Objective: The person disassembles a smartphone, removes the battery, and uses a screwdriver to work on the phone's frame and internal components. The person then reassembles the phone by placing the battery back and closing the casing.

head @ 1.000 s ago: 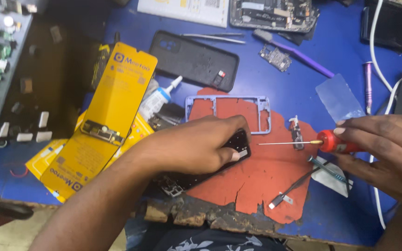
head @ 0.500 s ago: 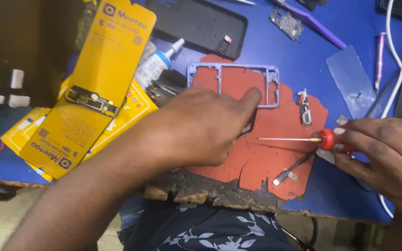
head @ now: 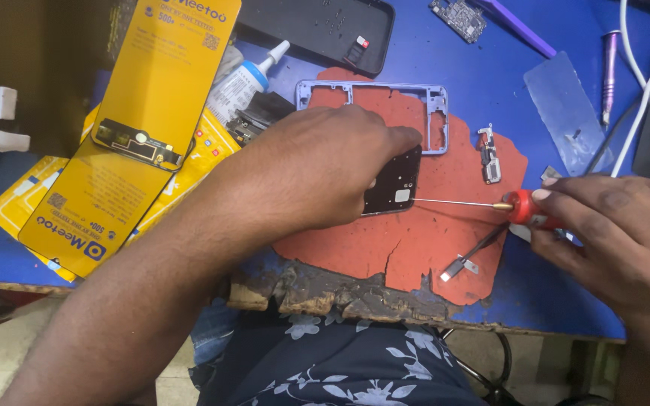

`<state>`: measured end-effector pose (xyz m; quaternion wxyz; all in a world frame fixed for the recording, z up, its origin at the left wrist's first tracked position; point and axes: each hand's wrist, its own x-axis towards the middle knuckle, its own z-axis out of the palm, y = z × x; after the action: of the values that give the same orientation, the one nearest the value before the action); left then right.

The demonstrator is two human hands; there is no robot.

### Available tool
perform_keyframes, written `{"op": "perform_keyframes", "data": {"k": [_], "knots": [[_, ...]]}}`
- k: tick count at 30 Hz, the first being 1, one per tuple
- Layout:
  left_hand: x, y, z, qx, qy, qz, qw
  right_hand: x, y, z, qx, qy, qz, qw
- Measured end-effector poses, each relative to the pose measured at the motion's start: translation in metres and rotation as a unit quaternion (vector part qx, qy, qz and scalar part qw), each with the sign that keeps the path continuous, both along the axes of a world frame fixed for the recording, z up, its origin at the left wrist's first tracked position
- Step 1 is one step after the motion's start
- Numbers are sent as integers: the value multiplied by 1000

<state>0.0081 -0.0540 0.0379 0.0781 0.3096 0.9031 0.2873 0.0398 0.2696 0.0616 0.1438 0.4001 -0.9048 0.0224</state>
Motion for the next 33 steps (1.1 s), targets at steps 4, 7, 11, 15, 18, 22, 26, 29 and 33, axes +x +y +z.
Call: {"op": "perform_keyframes", "data": {"k": [4, 7, 11, 15, 18, 22, 26, 29, 33], "knots": [[2, 1, -3, 5, 5, 4, 1000, 0, 3, -2, 9, -1, 5, 1000], [1, 2, -3, 9, 0, 6, 1000, 1, 5, -1, 17, 2, 11, 1000], [0, 2, -3, 0, -5, 8, 1000, 3, 4, -2, 17, 5, -8, 1000], [0, 1, -4, 7, 2, 7, 1000, 4, 2, -1, 13, -10, -1, 1000], [0, 1, -5, 16, 20, 4, 1000, 5, 1, 0, 15, -15, 2, 1000], [0, 0, -6, 5, 9, 4, 1000, 6, -1, -1, 15, -18, -4, 1000], [-1, 2, -5, 5, 10, 4, 1000, 9, -3, -2, -1, -31, -19, 999], [-1, 2, -4, 6, 15, 4, 1000, 10, -4, -2, -11, -38, -23, 999], [-2, 2, -3, 12, 19, 4, 1000, 10, -3, -3, -21, -40, -27, 999]]}}
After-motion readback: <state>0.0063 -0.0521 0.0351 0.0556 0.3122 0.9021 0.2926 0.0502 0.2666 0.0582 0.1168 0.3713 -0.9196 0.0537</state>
